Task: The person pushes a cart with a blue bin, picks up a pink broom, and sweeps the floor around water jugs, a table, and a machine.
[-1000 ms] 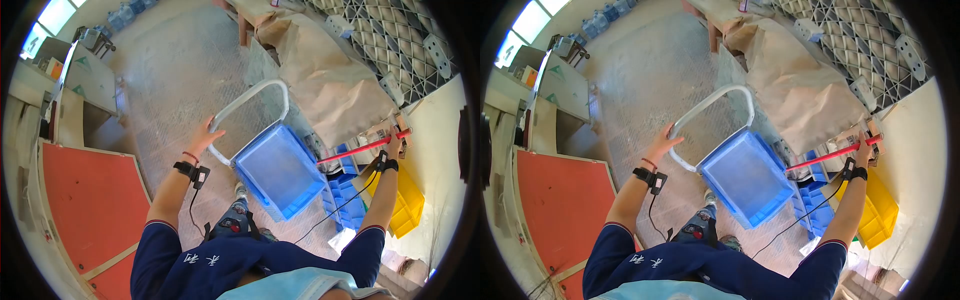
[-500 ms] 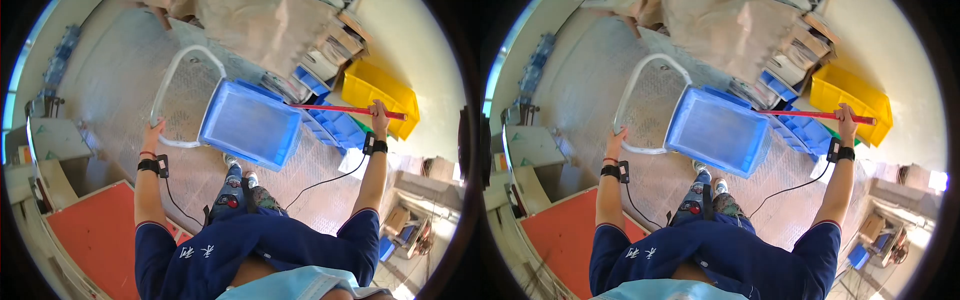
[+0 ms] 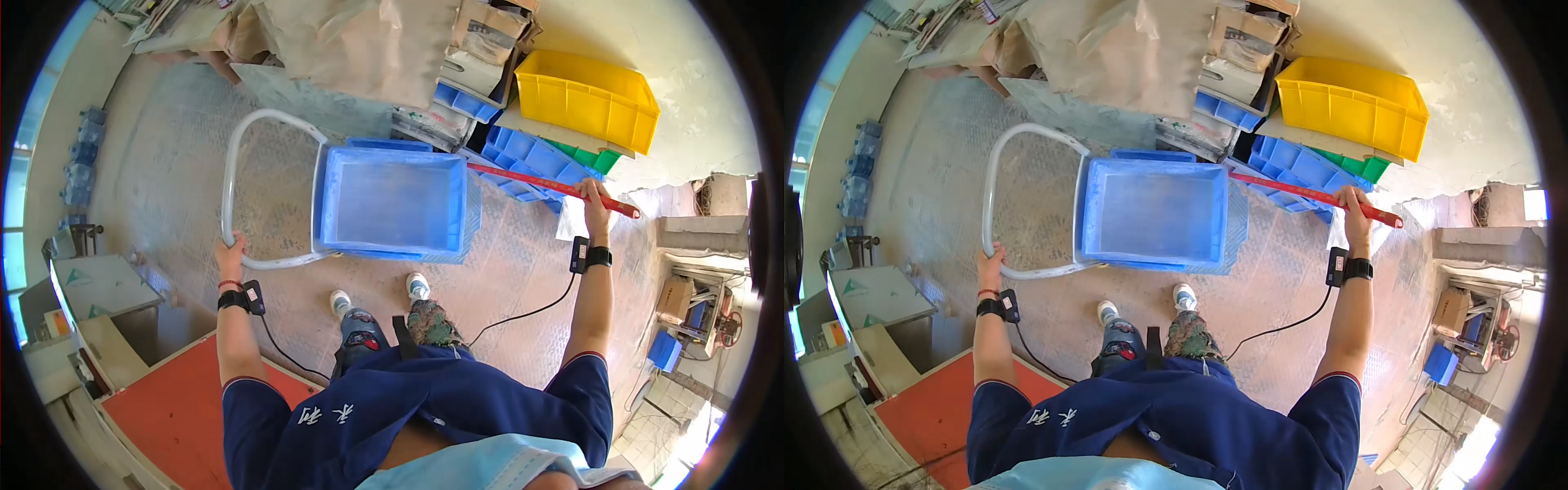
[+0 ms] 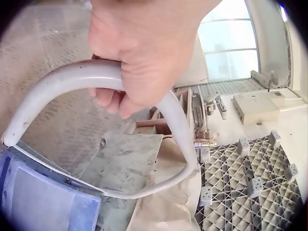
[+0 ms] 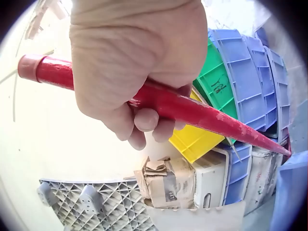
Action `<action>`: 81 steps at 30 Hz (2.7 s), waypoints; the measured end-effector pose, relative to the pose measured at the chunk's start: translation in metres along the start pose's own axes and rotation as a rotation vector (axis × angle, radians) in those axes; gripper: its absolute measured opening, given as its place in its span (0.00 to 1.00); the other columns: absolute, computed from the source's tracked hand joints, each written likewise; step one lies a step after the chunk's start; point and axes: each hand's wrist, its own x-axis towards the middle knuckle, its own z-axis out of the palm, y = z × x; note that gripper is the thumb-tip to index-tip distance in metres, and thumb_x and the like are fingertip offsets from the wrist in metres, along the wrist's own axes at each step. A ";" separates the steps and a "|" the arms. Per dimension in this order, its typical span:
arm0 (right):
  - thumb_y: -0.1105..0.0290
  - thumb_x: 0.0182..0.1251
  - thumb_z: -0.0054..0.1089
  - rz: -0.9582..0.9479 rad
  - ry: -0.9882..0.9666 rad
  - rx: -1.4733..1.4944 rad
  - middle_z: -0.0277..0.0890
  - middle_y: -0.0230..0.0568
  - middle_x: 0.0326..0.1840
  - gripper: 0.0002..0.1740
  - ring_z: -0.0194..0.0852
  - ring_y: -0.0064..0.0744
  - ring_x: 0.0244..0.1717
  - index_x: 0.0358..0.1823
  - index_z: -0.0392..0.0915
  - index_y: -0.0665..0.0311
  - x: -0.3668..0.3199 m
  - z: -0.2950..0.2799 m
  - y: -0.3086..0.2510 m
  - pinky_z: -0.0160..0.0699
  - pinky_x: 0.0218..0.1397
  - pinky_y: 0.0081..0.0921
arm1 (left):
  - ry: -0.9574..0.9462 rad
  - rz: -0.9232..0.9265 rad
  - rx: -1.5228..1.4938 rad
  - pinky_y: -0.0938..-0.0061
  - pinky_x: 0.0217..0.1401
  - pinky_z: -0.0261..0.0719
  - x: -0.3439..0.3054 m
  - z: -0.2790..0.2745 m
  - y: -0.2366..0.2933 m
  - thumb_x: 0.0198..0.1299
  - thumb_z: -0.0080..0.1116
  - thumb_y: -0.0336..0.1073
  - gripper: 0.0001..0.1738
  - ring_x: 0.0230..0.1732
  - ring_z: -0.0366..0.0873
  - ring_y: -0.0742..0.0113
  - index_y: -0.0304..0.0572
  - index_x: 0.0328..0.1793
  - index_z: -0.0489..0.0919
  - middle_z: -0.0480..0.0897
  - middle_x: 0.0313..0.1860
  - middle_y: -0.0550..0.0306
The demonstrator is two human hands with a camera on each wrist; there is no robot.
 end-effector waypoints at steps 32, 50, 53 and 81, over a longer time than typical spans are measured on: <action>0.58 0.54 0.60 0.121 0.622 -0.565 0.76 0.43 0.24 0.19 0.75 0.24 0.23 0.29 0.76 0.71 -0.136 0.291 -0.113 0.78 0.18 0.17 | 0.050 0.095 0.452 0.65 0.66 0.52 0.133 -0.236 -0.160 0.43 0.63 0.51 0.47 0.64 0.56 0.48 0.26 0.62 0.57 0.59 0.62 0.34; 0.68 0.60 0.52 0.092 -0.018 -0.551 0.69 0.35 0.18 0.12 0.68 0.22 0.21 0.27 0.74 0.70 -0.147 0.248 -0.046 0.72 0.32 0.21 | -0.129 -0.316 0.105 0.72 0.33 0.76 -0.047 -0.202 -0.279 0.50 0.57 0.47 0.28 0.35 0.76 0.65 0.34 0.51 0.70 0.77 0.39 0.49; 0.70 0.61 0.51 -0.003 -0.050 -0.418 0.65 0.32 0.16 0.10 0.66 0.21 0.20 0.25 0.73 0.70 -0.128 0.302 -0.048 0.71 0.31 0.22 | -0.182 -0.211 0.491 0.72 0.31 0.75 -0.053 -0.219 -0.302 0.50 0.57 0.47 0.26 0.35 0.75 0.65 0.34 0.48 0.72 0.77 0.40 0.51; 0.68 0.61 0.53 -0.243 -0.279 0.056 0.66 0.32 0.20 0.09 0.63 0.20 0.24 0.33 0.71 0.69 0.098 0.848 -0.043 0.64 0.28 0.17 | 0.487 -0.881 -0.224 0.74 0.29 0.76 0.044 -0.327 -0.265 0.46 0.59 0.50 0.20 0.24 0.78 0.66 0.40 0.34 0.80 0.80 0.26 0.55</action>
